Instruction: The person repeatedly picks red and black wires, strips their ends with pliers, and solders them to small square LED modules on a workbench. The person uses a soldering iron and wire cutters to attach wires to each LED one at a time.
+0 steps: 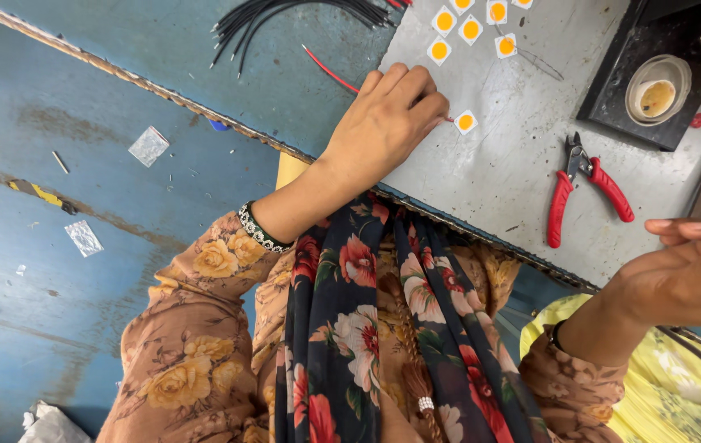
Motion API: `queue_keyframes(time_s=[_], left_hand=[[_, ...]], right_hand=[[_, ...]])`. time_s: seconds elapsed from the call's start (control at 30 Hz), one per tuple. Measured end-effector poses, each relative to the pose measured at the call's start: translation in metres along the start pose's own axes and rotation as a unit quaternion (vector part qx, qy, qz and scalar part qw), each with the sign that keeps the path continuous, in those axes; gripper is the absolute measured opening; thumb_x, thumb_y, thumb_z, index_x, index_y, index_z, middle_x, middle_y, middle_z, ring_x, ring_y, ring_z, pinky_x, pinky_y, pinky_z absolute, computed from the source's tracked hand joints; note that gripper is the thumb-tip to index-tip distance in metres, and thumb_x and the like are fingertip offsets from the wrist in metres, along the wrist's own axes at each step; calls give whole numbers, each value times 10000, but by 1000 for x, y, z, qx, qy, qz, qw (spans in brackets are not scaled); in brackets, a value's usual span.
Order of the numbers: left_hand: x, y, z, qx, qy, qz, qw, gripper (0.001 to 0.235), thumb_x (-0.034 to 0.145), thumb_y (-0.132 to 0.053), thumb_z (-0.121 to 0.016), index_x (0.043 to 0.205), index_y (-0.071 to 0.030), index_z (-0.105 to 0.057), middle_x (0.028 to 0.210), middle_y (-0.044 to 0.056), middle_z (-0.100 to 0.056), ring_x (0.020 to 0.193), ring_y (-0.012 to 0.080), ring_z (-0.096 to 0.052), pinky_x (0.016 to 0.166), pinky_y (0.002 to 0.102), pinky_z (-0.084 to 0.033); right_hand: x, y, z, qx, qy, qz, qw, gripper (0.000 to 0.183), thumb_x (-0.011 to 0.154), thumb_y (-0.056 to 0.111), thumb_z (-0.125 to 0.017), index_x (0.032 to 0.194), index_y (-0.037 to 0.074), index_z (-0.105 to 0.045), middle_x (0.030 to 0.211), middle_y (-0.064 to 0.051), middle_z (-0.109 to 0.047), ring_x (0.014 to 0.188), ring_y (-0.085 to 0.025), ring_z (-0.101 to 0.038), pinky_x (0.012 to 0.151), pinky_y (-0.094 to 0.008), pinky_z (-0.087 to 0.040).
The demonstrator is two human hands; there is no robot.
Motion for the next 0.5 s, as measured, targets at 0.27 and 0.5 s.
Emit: queue_keyframes(time_s=[0.27,0.5], left_hand=[[13,-37,42,-12,14,-99,995,129,980,-200,-747,1065,-150,-664,1069,-7,-559,1010,197,-542,877,368,-398],[35,71,81,262,-33,-105,959,71,1032,-188,-660,1086,-156,-693,928,32,-603,863,222,-595,736,379,-451]], right_hand=[[0,-3,4,16,-43,-13,999,359,1245,284,-554,1103,-45,-533,797,-192,-551,617,-271,-585,527,-356,-540],[-3,1,-1,5,-35,-11,999,398,1225,315,-554,1084,-57,-537,812,-199,-592,647,-271,-630,554,-371,-588]])
Point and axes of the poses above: each hand's wrist, its own x-axis towards the middle knuckle, its own z-axis out of the back of the hand, y = z × x, the point moved 9 cm from there along x, towards the middle knuckle
